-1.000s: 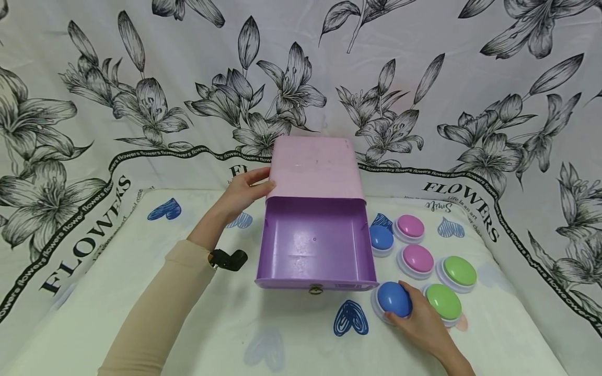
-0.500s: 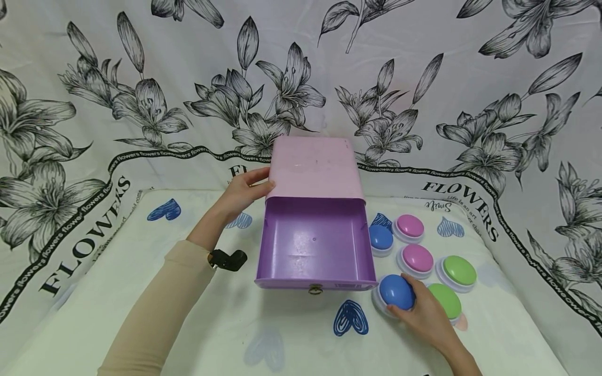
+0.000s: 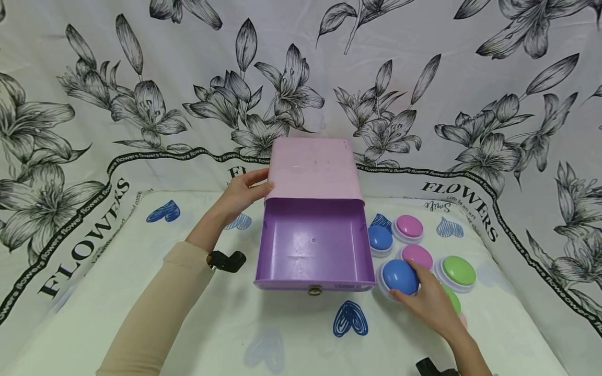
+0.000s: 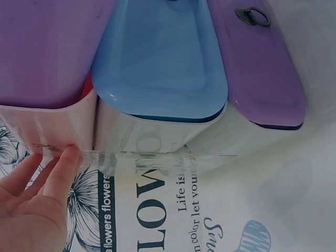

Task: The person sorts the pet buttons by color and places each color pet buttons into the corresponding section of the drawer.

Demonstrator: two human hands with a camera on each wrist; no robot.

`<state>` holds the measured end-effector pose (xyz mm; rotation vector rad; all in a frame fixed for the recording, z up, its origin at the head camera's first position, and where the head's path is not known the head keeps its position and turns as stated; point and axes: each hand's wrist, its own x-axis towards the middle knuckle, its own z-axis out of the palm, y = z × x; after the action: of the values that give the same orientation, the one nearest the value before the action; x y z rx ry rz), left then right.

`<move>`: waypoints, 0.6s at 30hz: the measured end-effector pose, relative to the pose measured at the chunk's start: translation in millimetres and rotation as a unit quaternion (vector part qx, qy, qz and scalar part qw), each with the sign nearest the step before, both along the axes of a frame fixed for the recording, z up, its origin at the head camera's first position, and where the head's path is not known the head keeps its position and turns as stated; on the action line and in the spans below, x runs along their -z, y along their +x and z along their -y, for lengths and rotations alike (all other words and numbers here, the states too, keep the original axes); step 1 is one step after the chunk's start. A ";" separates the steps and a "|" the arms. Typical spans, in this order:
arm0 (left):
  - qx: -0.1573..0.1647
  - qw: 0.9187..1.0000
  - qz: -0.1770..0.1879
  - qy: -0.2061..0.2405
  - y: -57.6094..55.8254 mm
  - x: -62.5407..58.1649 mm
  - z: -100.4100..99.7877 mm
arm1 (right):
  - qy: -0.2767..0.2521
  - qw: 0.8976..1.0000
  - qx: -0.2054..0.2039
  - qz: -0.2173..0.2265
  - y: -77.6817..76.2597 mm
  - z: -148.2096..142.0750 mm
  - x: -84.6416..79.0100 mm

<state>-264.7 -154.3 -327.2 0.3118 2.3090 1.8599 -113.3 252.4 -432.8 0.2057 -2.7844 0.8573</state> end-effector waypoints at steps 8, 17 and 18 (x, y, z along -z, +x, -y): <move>-0.001 1.000 0.003 -0.001 2.1 -1.1 0.1 | 0.004 1.000 -0.002 0.008 -6.4 -1.9 -23.2; -0.001 1.000 0.000 0.000 0.5 0.1 0.2 | 0.014 1.000 0.004 0.016 -14.7 -6.9 -53.2; -0.001 1.000 0.000 0.000 0.3 0.4 0.2 | 0.013 1.000 0.002 0.014 -15.7 -7.2 -56.1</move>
<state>-264.4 -154.5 -327.5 0.3102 2.3098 1.8620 -129.0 259.6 -376.8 0.1950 -2.8236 0.8291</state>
